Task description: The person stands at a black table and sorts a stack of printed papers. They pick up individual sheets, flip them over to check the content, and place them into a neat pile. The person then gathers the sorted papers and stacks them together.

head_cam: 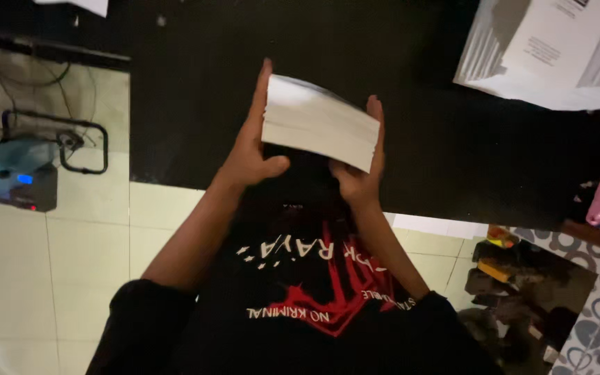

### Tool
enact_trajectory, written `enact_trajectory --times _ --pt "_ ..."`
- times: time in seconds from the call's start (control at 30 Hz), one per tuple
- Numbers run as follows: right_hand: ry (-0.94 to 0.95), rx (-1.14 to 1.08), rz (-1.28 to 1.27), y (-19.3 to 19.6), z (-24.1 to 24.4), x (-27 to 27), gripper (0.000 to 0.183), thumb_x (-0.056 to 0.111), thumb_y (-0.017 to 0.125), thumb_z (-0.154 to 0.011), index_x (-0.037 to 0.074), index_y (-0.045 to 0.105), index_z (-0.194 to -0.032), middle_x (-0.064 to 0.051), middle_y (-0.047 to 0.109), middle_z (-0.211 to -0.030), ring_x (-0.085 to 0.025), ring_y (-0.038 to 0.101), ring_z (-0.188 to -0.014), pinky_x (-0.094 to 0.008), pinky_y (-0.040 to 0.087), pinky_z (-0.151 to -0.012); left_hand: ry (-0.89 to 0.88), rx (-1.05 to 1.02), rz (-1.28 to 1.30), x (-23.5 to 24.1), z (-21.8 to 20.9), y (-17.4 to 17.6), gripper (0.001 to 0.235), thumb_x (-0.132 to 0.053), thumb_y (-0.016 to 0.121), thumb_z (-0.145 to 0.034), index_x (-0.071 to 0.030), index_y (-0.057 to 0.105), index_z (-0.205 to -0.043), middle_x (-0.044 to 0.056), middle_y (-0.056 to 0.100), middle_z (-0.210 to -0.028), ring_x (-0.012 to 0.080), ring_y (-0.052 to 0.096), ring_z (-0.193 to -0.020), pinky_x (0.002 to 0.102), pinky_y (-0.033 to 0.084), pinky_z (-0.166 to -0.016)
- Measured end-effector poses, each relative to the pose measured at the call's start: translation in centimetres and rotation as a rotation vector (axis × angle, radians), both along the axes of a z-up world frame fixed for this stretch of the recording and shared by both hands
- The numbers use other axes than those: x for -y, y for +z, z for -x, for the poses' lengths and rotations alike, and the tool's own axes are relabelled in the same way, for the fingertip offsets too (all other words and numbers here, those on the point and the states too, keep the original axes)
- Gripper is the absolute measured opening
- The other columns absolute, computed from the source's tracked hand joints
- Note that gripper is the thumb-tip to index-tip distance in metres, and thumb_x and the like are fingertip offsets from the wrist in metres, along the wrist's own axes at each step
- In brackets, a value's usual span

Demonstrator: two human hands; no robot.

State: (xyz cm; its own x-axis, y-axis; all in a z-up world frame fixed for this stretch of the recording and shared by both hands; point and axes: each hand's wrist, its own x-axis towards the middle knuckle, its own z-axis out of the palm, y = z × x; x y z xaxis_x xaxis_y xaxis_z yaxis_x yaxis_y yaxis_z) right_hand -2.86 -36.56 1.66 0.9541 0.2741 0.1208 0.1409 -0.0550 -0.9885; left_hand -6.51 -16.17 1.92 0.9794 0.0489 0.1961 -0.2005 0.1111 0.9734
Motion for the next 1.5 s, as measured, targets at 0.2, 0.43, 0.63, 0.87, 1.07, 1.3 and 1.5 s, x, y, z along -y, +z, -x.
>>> enact_trajectory --times 0.2,0.43,0.63,0.87,1.07,1.3,1.5 --pt "0.072 -0.016 0.021 0.2 -0.5 0.6 0.091 0.024 0.075 -0.089 0.004 0.017 -0.155 -0.012 0.022 -0.163 -0.024 0.023 -0.153 -0.038 0.021 -0.127 -0.062 -0.052 -0.139 -0.9 0.1 0.7 0.099 -0.012 0.07 -0.093 -0.006 -0.004 -0.158 0.008 -0.006 -0.167 0.0209 0.0 -0.158 0.039 0.006 -0.131" --pt "0.045 0.094 0.077 -1.4 -0.1 0.8 0.078 0.007 0.069 -0.094 0.001 0.019 -0.154 -0.014 0.025 -0.161 -0.024 0.026 -0.151 -0.037 0.022 -0.126 0.063 -0.119 -0.208 0.1 0.9 -0.6 0.081 -0.009 0.065 -0.1 -0.014 0.009 -0.159 0.005 0.011 -0.167 0.0218 0.019 -0.156 0.033 0.022 -0.124" --pt "0.092 0.234 0.196 -0.6 -0.3 1.8 0.074 0.011 0.07 -0.095 0.0 0.024 -0.152 -0.016 0.03 -0.158 -0.028 0.03 -0.149 -0.04 0.027 -0.125 0.106 -0.153 -0.196 1.6 3.1 0.2 0.086 0.0 0.058 -0.094 -0.011 0.002 -0.158 0.008 0.0 -0.167 0.0256 0.001 -0.158 0.039 0.005 -0.129" --pt "0.071 0.171 0.302 -8.2 -2.1 5.6 0.047 0.006 0.078 -0.08 -0.004 0.058 -0.121 -0.02 0.066 -0.118 -0.027 0.064 -0.109 -0.04 0.053 -0.094 0.232 0.019 -0.208 3.1 3.6 -5.4 0.09 -0.004 0.068 -0.096 -0.008 0.004 -0.159 0.01 -0.004 -0.167 0.0246 -0.002 -0.159 0.039 -0.001 -0.134" --pt "0.136 0.157 0.255 -8.6 -2.0 5.2 0.045 -0.008 0.066 -0.086 -0.015 0.047 -0.125 -0.033 0.057 -0.124 -0.04 0.061 -0.113 -0.047 0.053 -0.096 0.192 0.139 -0.112 3.1 4.3 -6.5 0.093 0.005 0.063 -0.102 -0.022 -0.004 -0.161 0.006 -0.007 -0.17 0.0272 -0.006 -0.162 0.049 0.002 -0.136" --pt "0.123 0.371 0.29 -8.1 -1.1 5.0 0.052 -0.005 0.067 -0.089 -0.014 0.039 -0.132 -0.038 0.05 -0.127 -0.046 0.056 -0.115 -0.052 0.047 -0.101 0.201 0.122 -0.197 3.1 4.7 -6.2 0.095 0.01 0.056 -0.091 -0.018 -0.003 -0.16 0.008 -0.003 -0.17 0.0249 -0.001 -0.162 0.039 0.005 -0.135" --pt "0.029 0.105 0.123 -10.0 1.2 4.9 0.049 -0.001 0.064 -0.09 -0.009 0.044 -0.134 -0.026 0.053 -0.134 -0.034 0.055 -0.122 -0.047 0.049 -0.102 0.109 0.163 -0.22 2.4 5.7 -6.9 0.077 -0.052 0.041 -0.108 -0.015 0.0 -0.161 0.006 -0.003 -0.169 0.0252 -0.001 -0.16 0.04 0.007 -0.135"
